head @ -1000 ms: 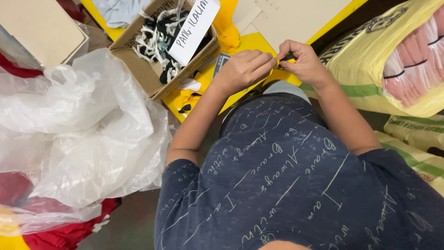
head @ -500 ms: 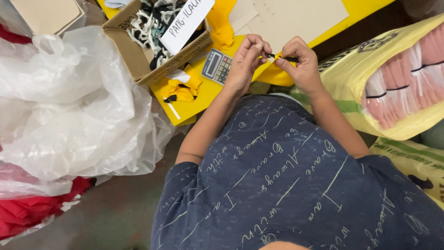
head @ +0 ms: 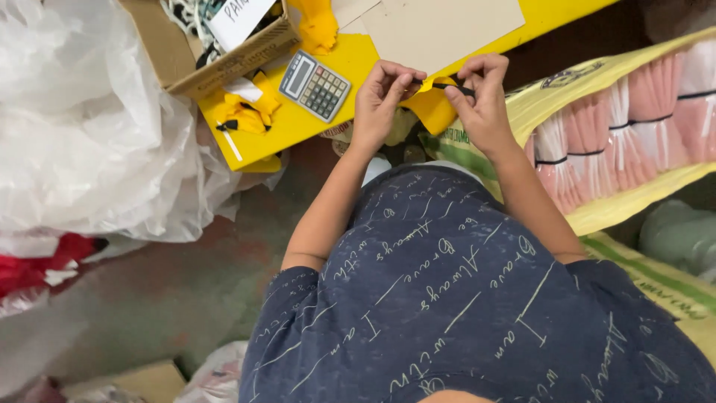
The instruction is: The person writes on a piece of paper with a marker, then uses shears to cut a piece of yellow fabric. They tie the cut fabric with a black string and place it into a large sack containing similar items.
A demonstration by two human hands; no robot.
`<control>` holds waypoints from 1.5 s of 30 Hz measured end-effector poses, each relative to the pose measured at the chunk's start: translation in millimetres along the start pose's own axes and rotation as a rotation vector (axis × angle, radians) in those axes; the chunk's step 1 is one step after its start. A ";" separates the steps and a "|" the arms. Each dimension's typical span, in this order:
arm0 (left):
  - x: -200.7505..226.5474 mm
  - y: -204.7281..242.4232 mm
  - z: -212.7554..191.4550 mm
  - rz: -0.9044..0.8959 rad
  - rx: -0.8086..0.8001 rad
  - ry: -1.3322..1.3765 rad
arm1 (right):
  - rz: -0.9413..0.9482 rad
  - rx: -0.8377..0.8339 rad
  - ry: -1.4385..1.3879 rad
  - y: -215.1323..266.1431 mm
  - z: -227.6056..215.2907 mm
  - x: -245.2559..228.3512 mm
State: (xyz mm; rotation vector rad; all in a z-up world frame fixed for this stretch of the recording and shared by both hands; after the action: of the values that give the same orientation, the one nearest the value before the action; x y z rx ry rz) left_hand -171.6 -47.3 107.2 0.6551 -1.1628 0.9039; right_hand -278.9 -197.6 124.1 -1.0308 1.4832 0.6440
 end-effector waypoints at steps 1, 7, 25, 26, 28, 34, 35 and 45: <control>-2.0 4.5 1.9 0.018 0.035 0.003 | -0.095 -0.013 0.051 0.6 -3.9 -1.9; 2.0 13.2 7.4 0.010 0.120 -0.038 | -0.230 -0.221 0.306 -4.7 -12.1 -2.7; -17.4 57.7 -44.9 -0.188 0.040 -0.012 | 0.045 -0.136 -0.383 26.2 66.5 -16.5; -22.5 60.7 -50.7 -0.195 0.029 -0.012 | 0.049 -0.123 -0.381 29.9 73.3 -21.7; -38.9 65.7 -60.9 -0.345 0.050 0.223 | 0.003 -0.032 -0.154 36.3 81.8 -31.1; -78.7 81.8 -83.2 -0.651 0.052 0.466 | -0.266 -0.085 0.319 68.3 98.1 -41.4; -82.2 84.0 -84.4 -0.658 0.043 0.467 | -0.260 -0.077 0.325 72.1 97.5 -38.6; -36.6 101.7 -92.7 -0.278 -0.041 0.035 | -0.292 -0.021 0.677 111.0 116.9 -30.9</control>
State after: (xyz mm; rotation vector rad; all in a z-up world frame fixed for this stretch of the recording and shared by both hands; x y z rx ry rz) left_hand -219.6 71.0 44.0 0.7446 -1.0264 0.6519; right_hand -320.5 -39.1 114.5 -1.5396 1.8421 0.0904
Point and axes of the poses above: each hand's wrist, its own y-axis away from the middle knuckle, its own z-axis out of the palm, x = y × z, the point moved 5 cm from there along -y, towards the middle knuckle, and after that the axes turned 9 degrees about x, right-handed, at the moved point
